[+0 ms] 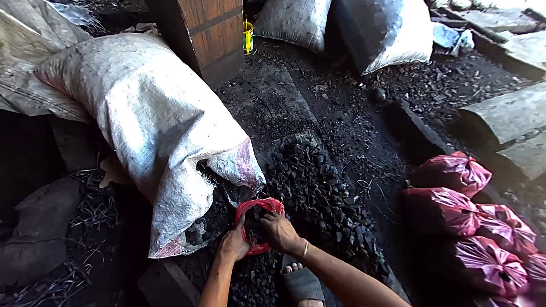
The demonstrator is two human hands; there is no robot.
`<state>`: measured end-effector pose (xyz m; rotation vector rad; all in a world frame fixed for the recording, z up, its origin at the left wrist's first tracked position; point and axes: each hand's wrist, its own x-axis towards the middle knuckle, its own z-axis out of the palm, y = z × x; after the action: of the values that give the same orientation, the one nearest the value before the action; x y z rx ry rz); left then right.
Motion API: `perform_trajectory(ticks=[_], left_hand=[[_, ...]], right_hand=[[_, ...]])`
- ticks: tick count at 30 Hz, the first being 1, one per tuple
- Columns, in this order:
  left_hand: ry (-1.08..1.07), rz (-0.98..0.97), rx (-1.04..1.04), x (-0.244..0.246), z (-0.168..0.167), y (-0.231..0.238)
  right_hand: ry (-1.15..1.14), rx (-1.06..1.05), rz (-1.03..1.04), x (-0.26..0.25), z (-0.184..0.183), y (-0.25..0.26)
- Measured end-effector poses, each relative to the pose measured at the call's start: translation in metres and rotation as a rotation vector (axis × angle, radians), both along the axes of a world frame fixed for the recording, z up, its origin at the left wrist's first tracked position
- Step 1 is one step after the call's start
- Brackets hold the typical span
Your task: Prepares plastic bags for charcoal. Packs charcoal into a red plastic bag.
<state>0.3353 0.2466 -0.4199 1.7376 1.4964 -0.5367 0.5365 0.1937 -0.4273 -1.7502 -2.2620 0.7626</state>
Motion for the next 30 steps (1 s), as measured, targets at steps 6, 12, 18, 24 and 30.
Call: perform_trajectory(ticks=[6,12,18,24,30], left_hand=[[-0.012,0.026,-0.025,-0.01,-0.001,0.001],[-0.011,0.005,-0.034,-0.009,-0.006,0.004],[-0.004,0.008,-0.032,-0.01,-0.007,0.005],[0.009,0.001,-0.04,-0.009,-0.007,0.006],[0.027,-0.014,-0.077,-0.007,-0.003,0.005]], right_hand=[[0.025,-0.055,0.211,-0.015,-0.005,-0.015],[0.025,0.128,-0.39,0.077,0.018,0.004],[-0.202,0.0,-0.785,0.204,0.015,0.059],[-0.292,-0.02,-0.924,0.257,0.032,0.092],[-0.385,-0.155,-0.847,0.256,0.014,0.122]])
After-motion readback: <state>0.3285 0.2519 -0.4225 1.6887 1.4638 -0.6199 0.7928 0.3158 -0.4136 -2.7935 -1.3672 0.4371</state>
